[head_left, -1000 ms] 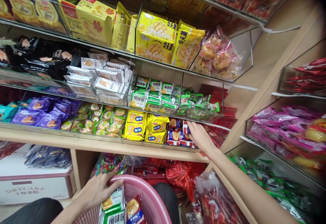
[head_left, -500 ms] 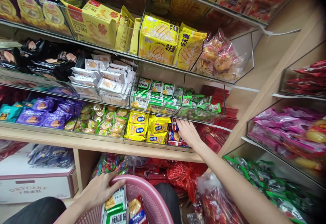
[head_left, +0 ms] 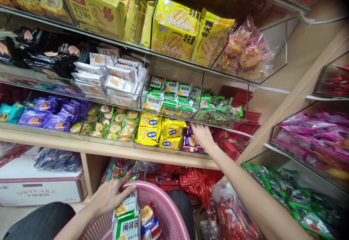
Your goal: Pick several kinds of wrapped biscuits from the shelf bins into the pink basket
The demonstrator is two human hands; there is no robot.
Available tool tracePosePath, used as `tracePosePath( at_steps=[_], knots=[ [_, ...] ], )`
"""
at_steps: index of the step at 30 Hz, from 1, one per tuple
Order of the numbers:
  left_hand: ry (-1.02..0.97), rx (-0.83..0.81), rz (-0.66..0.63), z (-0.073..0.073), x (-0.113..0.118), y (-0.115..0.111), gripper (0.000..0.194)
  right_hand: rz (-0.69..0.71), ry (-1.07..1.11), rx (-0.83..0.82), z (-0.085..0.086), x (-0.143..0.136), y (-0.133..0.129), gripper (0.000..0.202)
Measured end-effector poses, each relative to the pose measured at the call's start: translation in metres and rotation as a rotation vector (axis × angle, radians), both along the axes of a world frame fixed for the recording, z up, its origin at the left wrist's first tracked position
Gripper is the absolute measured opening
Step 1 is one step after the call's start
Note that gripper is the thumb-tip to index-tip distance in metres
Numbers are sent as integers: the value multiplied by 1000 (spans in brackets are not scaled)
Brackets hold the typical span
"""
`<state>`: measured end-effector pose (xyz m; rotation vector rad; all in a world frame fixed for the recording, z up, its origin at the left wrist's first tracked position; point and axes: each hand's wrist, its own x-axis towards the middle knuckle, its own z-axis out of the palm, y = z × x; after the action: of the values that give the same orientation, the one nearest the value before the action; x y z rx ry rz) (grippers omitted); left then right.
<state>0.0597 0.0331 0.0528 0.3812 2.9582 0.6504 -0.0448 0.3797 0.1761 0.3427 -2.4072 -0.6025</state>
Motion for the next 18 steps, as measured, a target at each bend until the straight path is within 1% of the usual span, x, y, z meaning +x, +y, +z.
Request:
tracePosePath(
  at_steps=[4,8,13,18],
  knots=[
    [11,-12,-7,3,1,0,56,19,11,10,-1,1,4,54],
    [18,-17,-13,6,3,1,58,47,21,6,0,7,10,57],
    [28,-33,-26,7,4,1,60,79,6,13,2,21,16,63],
    [29,-66,-47,10,6,2,61,99,-21,12,6,40,20,63]
  ],
)
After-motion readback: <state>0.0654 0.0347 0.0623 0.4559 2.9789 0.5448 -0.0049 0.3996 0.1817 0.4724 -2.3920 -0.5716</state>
